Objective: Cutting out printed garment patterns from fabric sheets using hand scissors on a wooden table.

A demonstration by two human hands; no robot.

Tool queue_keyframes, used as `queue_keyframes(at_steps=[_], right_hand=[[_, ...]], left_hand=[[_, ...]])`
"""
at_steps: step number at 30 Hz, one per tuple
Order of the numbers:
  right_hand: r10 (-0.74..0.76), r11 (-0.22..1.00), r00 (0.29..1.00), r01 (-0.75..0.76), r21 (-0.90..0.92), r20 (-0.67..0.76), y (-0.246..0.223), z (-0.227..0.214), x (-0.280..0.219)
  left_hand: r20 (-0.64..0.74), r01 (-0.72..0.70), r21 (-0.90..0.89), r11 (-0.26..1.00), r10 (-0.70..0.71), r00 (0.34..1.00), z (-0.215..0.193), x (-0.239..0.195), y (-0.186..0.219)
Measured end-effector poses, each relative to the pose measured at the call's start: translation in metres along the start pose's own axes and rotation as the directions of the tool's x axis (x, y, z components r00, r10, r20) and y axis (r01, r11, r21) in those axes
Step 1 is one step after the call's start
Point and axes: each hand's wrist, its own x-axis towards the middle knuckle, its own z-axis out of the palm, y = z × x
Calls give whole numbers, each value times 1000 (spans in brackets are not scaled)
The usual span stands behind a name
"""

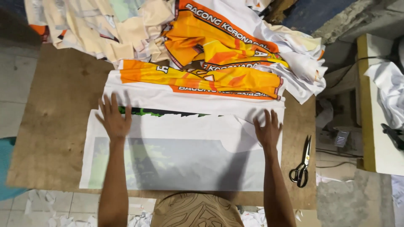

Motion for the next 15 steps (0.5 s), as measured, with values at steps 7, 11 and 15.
queue_keyframes(at_steps=[7,11,15], right_hand=[[-223,967,946,183,-179,-235,25,16,-110],[-234,960,937,180,-215,-260,64,25,-94],[455,856,881,-473,-207,-133,103,30,-89]], left_hand=[[202,262,34,964,-263,943,-30,-136,0],[319,267,156,951,-305,897,-20,-139,-25],[358,276,168,946,-319,877,-23,-140,-25]])
